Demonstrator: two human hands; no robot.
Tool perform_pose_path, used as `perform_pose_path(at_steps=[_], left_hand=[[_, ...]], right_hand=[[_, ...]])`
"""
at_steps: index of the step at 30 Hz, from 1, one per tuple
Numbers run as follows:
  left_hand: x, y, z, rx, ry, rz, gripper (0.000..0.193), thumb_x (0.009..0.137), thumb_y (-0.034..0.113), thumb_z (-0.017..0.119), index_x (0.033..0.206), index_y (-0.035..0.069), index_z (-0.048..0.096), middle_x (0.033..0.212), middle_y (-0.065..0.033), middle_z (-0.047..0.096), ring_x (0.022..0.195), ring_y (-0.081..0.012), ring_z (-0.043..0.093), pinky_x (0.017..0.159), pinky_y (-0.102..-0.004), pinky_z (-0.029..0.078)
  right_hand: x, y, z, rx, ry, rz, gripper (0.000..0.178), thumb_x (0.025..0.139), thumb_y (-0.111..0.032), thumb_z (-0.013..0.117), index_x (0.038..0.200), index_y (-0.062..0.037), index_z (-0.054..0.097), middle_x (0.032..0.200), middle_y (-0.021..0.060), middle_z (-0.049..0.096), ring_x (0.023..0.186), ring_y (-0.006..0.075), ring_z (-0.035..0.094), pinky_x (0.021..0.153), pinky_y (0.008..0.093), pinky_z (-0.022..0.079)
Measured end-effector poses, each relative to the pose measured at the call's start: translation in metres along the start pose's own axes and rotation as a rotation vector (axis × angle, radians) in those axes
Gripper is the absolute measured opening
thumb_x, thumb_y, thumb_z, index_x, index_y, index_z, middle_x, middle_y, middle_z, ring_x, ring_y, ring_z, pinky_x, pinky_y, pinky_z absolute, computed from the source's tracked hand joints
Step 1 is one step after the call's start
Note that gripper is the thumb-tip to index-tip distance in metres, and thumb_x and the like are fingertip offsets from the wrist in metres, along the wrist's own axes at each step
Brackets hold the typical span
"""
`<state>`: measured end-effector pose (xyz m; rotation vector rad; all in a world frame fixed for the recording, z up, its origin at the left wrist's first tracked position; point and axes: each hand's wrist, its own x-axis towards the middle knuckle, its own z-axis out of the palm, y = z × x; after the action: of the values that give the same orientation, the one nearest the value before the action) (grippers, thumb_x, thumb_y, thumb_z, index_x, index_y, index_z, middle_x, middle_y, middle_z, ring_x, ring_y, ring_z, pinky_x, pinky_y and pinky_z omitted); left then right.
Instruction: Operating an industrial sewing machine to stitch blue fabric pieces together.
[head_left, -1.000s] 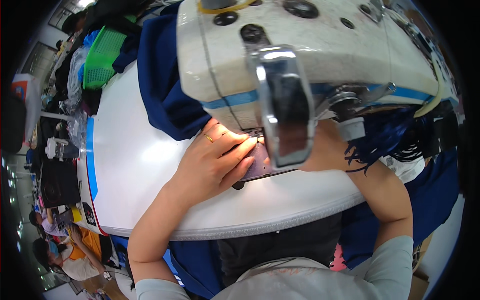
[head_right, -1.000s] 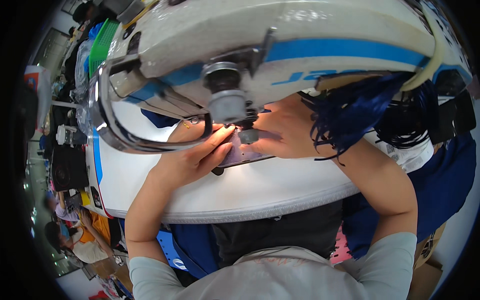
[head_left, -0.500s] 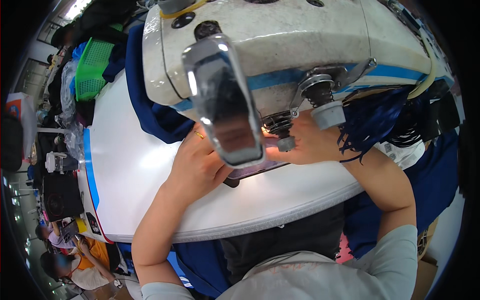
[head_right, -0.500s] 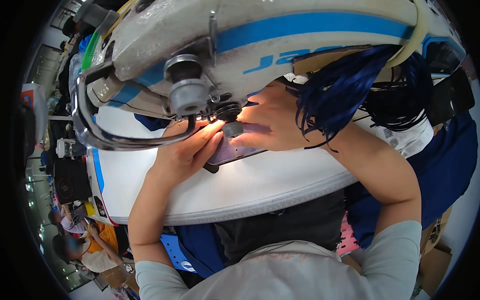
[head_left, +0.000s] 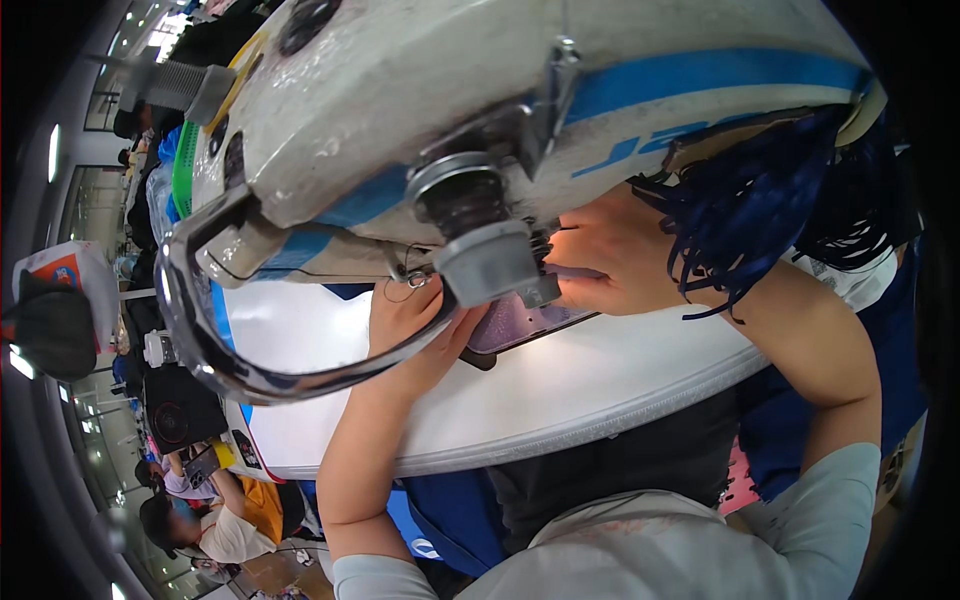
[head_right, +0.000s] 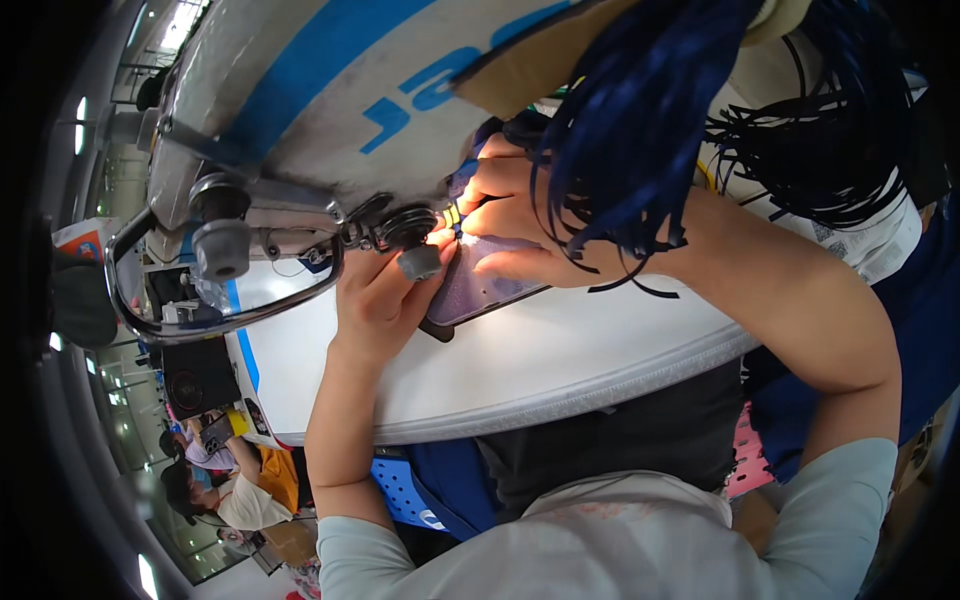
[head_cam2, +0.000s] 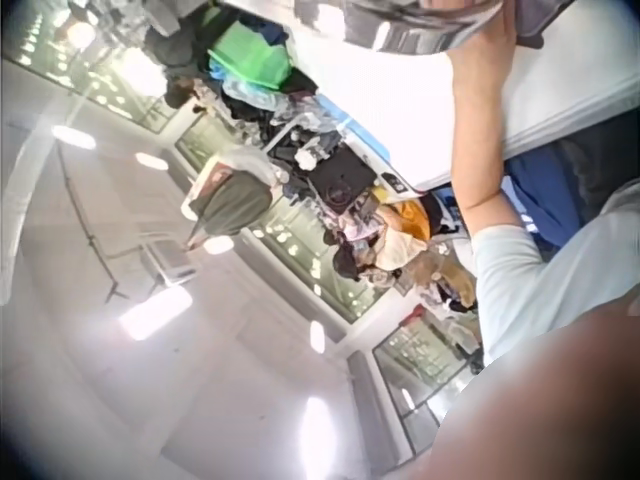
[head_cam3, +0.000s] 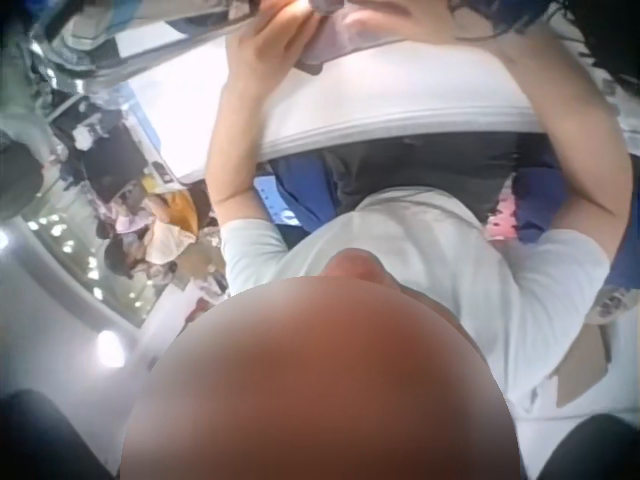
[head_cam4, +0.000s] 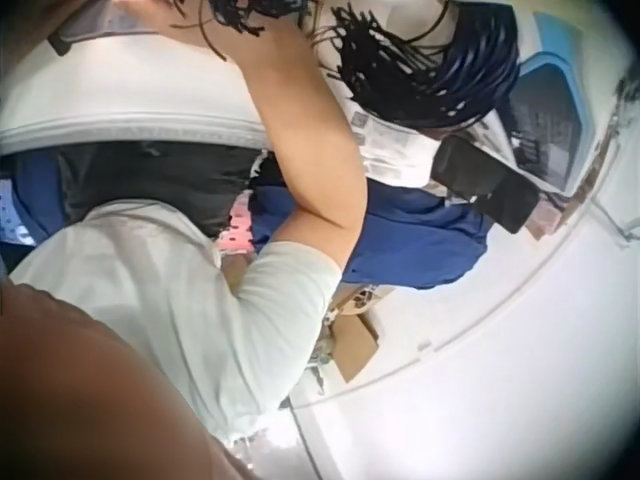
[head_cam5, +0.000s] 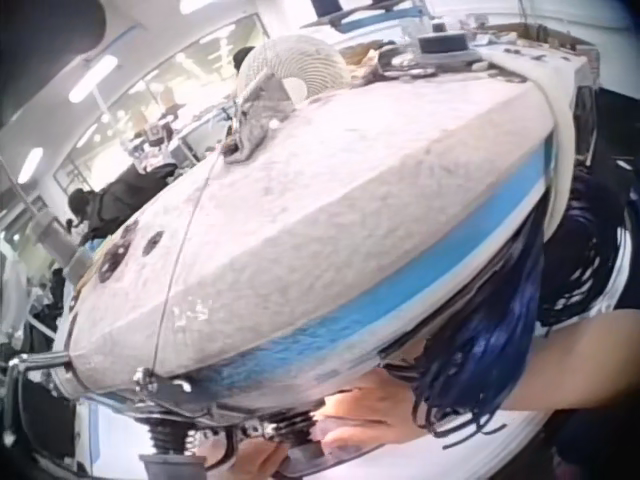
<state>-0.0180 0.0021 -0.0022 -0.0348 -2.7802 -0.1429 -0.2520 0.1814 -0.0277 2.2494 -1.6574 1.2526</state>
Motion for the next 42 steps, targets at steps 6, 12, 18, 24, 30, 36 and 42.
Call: perform_pose_path(at_steps=[6, 12, 18, 24, 30, 36, 42], left_hand=[[-0.005, -0.003, 0.000, -0.057, -0.017, -0.055, 0.028, 0.080, 0.011, 0.093, 0.105, 0.015, 0.081, 0.097, -0.0017, 0.078, 0.081, -0.0236, 0.073, 0.067, -0.0369, 0.052], [0.007, -0.003, 0.002, -0.107, 0.080, 0.008, 0.019, 0.084, 0.011, 0.093, 0.098, 0.011, 0.080, 0.100, -0.0036, 0.080, 0.089, -0.0251, 0.076, 0.072, -0.0398, 0.057], [0.004, 0.003, 0.007, -0.117, 0.098, -0.082, 0.016, 0.085, 0.009, 0.093, 0.094, 0.009, 0.080, 0.082, -0.0087, 0.075, 0.066, -0.0284, 0.068, 0.061, -0.0394, 0.052], [-0.001, 0.010, 0.002, -0.081, 0.064, -0.137, 0.019, 0.089, -0.007, 0.088, 0.105, -0.001, 0.082, 0.111, -0.0168, 0.082, 0.098, -0.0318, 0.080, 0.092, -0.0386, 0.062], [0.016, 0.012, 0.008, -0.105, 0.135, -0.070, 0.025, 0.086, -0.003, 0.091, 0.108, 0.004, 0.085, 0.106, -0.0115, 0.083, 0.097, -0.0322, 0.078, 0.088, -0.0420, 0.060], [0.012, 0.010, -0.002, -0.100, 0.096, -0.077, 0.023, 0.087, -0.003, 0.090, 0.108, 0.003, 0.084, 0.108, -0.0136, 0.083, 0.098, -0.0316, 0.079, 0.092, -0.0406, 0.061], [0.013, 0.016, -0.003, -0.085, 0.095, -0.102, 0.020, 0.089, -0.003, 0.089, 0.108, 0.001, 0.084, 0.108, -0.0148, 0.083, 0.099, -0.0318, 0.078, 0.092, -0.0396, 0.060]], right_hand=[[0.002, -0.004, -0.002, -0.046, -0.042, 0.038, 0.016, 0.084, -0.024, 0.082, 0.084, -0.0109, 0.073, 0.081, 0.0076, 0.060, 0.081, 0.0325, 0.067, 0.070, 0.0452, 0.051], [0.005, -0.006, 0.000, -0.020, -0.044, 0.042, 0.013, 0.087, -0.022, 0.080, 0.087, -0.0113, 0.074, 0.086, 0.0066, 0.062, 0.090, 0.0314, 0.067, 0.081, 0.0474, 0.052], [0.002, -0.004, 0.004, -0.093, -0.083, -0.030, 0.028, 0.092, -0.031, 0.083, 0.112, -0.0115, 0.080, 0.105, 0.0095, 0.072, 0.108, 0.0351, 0.070, 0.101, 0.0470, 0.055], [-0.011, 0.009, 0.023, 0.458, -0.003, 0.218, 0.030, 0.094, -0.033, 0.082, 0.111, -0.0084, 0.076, 0.118, 0.0082, 0.072, 0.116, 0.0312, 0.066, 0.098, 0.0443, 0.057], [-0.020, 0.018, 0.019, -0.025, -0.131, 0.016, 0.037, 0.108, -0.042, 0.065, 0.118, -0.0064, 0.070, 0.125, 0.0087, 0.066, 0.122, 0.0293, 0.063, 0.107, 0.0450, 0.051], [-0.016, 0.012, 0.043, -0.052, 0.227, 0.009, 0.032, 0.100, -0.037, 0.076, 0.124, -0.0163, 0.081, 0.130, -0.0023, 0.079, 0.122, 0.0229, 0.071, 0.109, 0.0394, 0.057], [-0.020, 0.015, 0.052, -0.261, 0.300, -0.076, 0.029, 0.099, -0.037, 0.078, 0.124, -0.0231, 0.084, 0.136, -0.0053, 0.078, 0.124, 0.0175, 0.071, 0.110, 0.0357, 0.057]])
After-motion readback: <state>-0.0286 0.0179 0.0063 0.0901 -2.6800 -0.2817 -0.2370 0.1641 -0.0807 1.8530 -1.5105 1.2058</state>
